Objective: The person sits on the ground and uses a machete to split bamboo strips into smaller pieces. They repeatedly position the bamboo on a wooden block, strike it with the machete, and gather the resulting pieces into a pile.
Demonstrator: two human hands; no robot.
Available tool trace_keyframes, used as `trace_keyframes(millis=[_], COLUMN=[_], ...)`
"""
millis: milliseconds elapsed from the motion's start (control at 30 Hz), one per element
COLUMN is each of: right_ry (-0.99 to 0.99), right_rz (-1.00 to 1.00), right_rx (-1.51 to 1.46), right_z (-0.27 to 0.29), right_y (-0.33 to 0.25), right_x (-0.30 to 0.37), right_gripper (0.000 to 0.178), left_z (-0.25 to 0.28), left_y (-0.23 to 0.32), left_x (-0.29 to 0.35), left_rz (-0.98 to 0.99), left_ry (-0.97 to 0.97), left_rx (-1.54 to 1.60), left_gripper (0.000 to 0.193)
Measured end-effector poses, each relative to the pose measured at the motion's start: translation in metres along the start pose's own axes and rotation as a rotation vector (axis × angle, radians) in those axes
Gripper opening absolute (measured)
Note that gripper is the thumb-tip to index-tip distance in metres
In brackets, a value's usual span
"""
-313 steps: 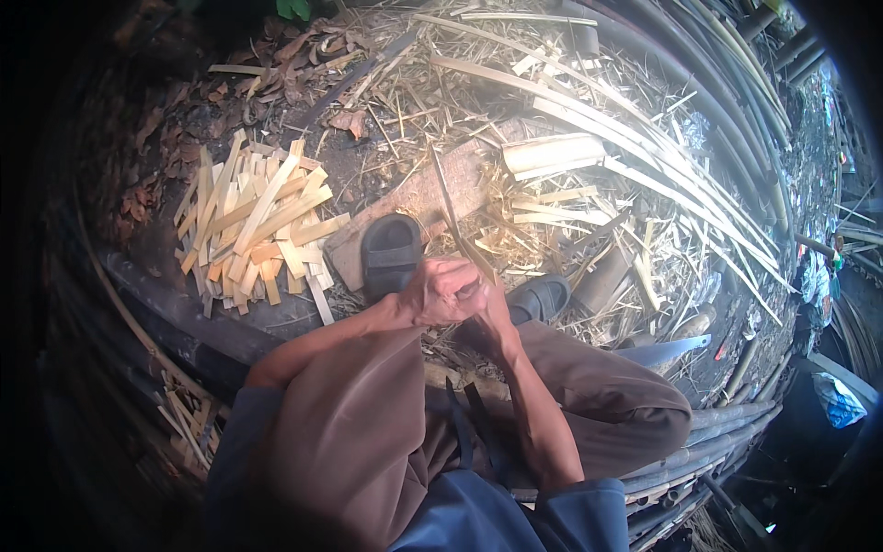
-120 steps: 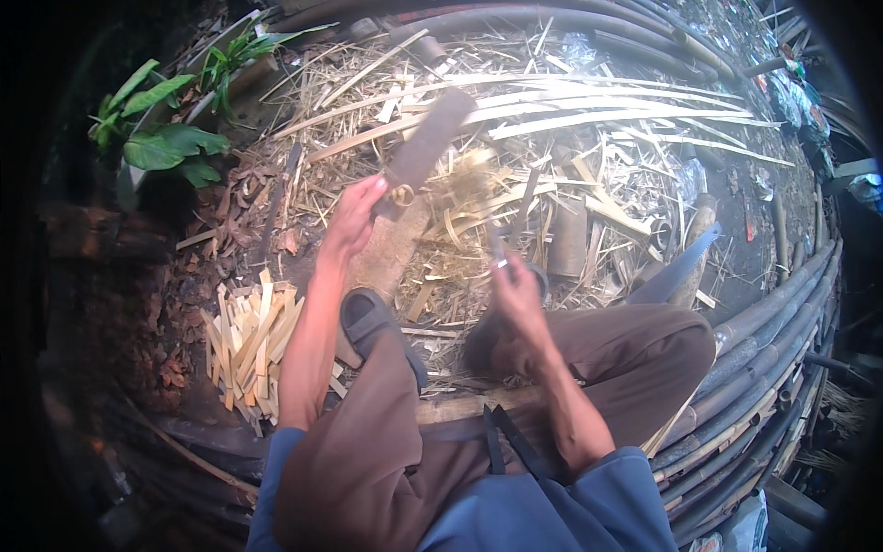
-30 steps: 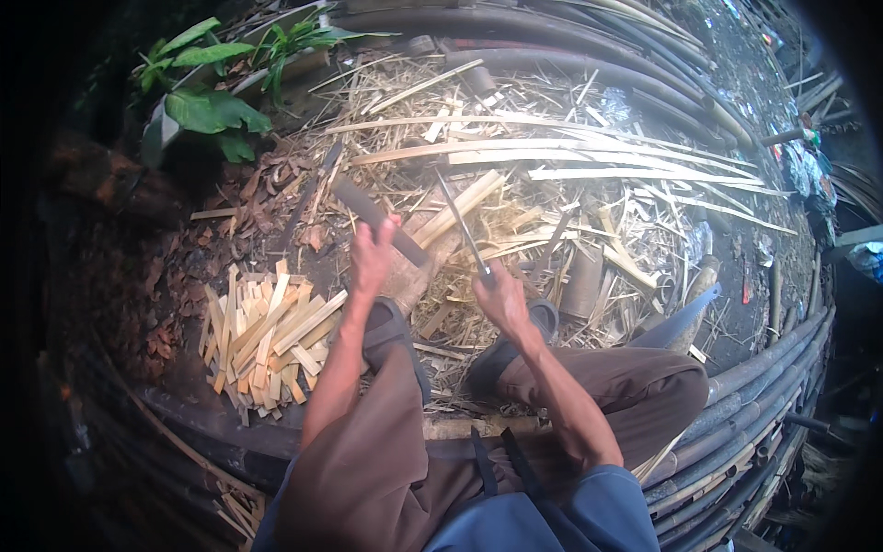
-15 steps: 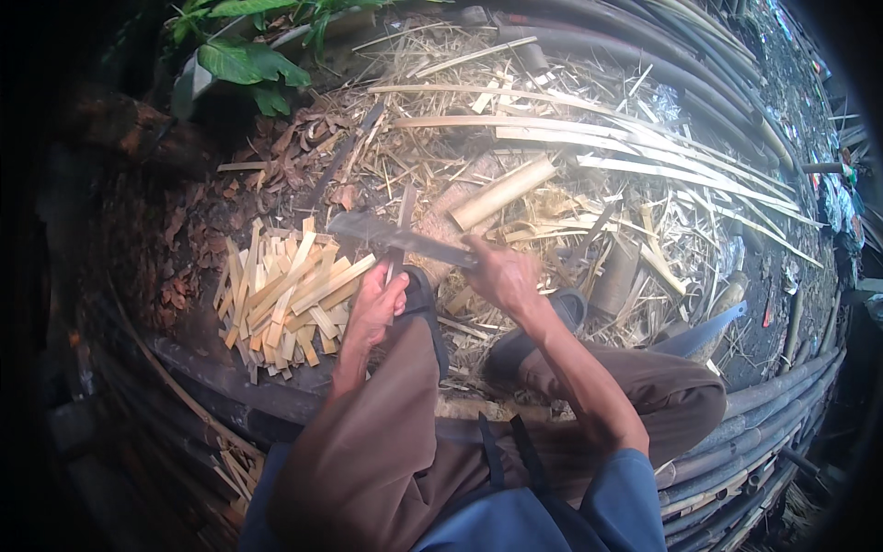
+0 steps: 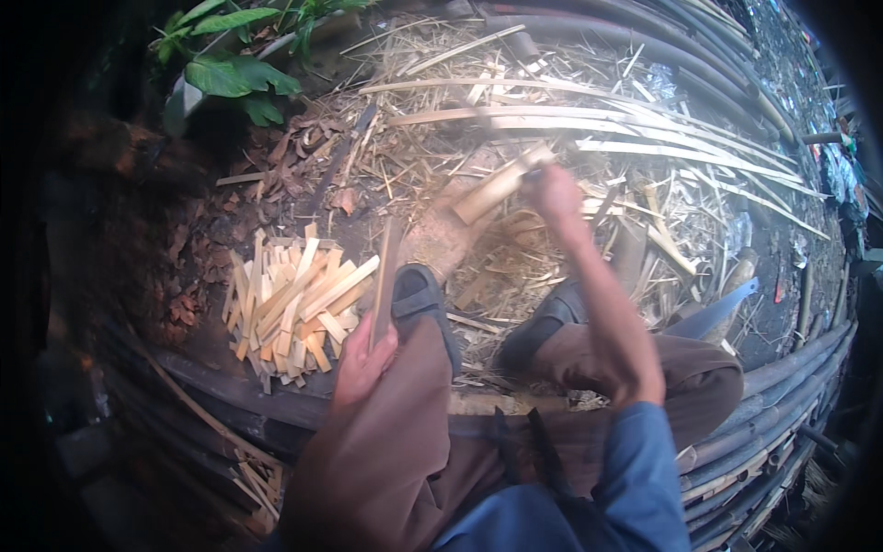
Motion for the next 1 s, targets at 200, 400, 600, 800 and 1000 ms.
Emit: trace_keyframes(millis=[200, 400, 600, 800, 1000], right_ry=[-0.191, -0.058, -0.083, -0.288, -0.291], right_rz=[0.329, 0.523, 0.042, 0.285, -0.275], right_rx=[-0.035, -0.209, -0.102, -0.375, -0.536], right_z=[0.019, 0.003, 0.015, 0.014, -0.01], right_y=[-0.077, -0.084, -0.033, -0.101, -0.113], right_x=[0.075, 0.092, 0.025, 0.058, 0.087], right_gripper=[0.008, 0.012, 0.017, 0.02, 0.032], left_z=[-0.032, -0.035, 0.002, -0.009, -0.029], left_y=[0.0, 0.022, 0.012, -0.007, -0.049], left_x=[-0.042, -0.042, -0.016, -0.048, -0.078], left_rz=[0.26, 0.369, 0.373, 0.651, 0.108], left_ry=[-0.06, -0.061, -0.252, -0.665, -0.353], left_rx=[0.519, 0.663, 0.476, 0.66, 0.88], left_gripper=[0.029, 0.036, 0.044, 0.054, 0.051])
Point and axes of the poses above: each hand's wrist, its own x-axis away from the middle knuckle, its own z-axis out of the back of the hand, y = z × x, the point moved 2 cm from there along -x, towards the middle knuckle, and after that the axes turned 15 degrees about y, right-handed, at the moved point
